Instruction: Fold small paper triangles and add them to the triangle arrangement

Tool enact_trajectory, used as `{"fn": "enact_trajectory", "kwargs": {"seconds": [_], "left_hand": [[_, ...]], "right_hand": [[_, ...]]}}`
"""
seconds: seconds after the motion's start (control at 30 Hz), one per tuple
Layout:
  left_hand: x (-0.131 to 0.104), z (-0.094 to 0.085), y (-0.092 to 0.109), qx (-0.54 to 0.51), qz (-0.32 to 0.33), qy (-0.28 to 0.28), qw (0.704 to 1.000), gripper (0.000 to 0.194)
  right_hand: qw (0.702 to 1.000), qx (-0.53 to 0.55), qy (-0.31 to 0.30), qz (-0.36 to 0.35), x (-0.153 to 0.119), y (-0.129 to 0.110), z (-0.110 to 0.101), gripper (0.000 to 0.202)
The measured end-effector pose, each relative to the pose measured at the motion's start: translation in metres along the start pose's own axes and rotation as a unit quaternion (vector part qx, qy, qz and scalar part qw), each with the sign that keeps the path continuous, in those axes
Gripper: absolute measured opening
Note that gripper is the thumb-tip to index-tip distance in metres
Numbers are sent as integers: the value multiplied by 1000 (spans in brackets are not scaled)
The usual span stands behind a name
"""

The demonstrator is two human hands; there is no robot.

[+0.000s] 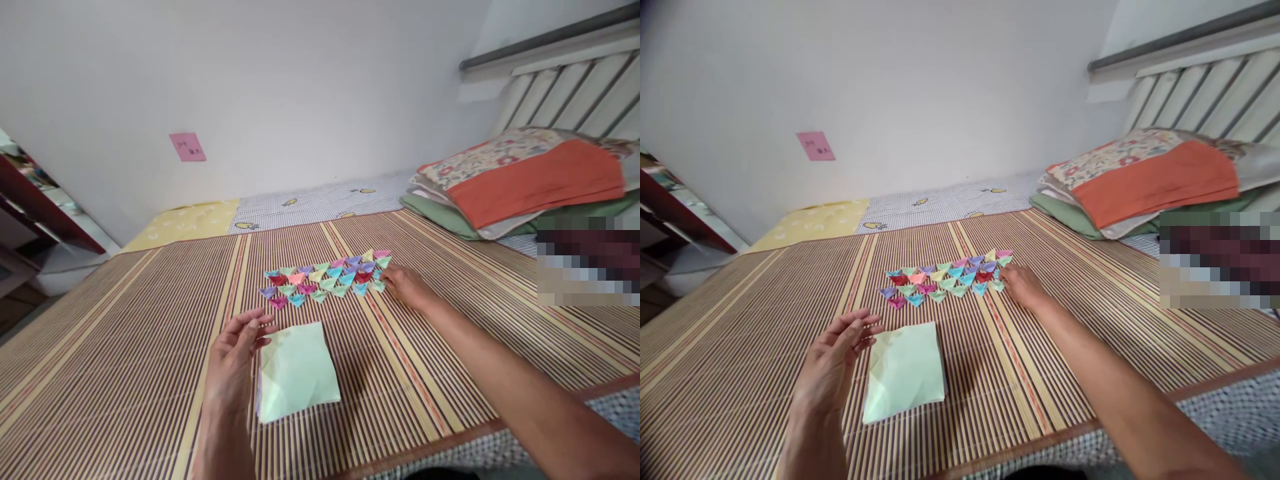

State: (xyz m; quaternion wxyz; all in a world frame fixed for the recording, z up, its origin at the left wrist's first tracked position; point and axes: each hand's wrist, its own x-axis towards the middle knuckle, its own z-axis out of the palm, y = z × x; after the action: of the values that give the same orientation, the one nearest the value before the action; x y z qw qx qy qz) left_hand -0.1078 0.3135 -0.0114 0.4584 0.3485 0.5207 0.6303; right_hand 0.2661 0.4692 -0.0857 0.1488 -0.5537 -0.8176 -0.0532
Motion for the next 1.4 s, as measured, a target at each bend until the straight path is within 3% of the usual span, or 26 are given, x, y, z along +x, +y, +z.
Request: {"fn": "enact_trajectory", "kwargs": {"seconds": [0.8, 1.13, 1.27, 1.4], "left_hand": [[3, -6, -7, -11, 2, -12, 1000, 38], [5, -9, -8, -22, 0, -3, 1000, 38], [6, -19, -3, -44, 27, 37, 998, 32], [6, -29, 1, -55, 52, 60, 995, 28]], "right_hand": [[1000, -11, -15, -21, 3, -1, -1, 25], [999, 47, 22, -13, 1, -9, -15, 23], [992, 111, 51, -25, -9, -42, -37, 17], [975, 200, 22, -98, -37, -119, -52, 4]]}}
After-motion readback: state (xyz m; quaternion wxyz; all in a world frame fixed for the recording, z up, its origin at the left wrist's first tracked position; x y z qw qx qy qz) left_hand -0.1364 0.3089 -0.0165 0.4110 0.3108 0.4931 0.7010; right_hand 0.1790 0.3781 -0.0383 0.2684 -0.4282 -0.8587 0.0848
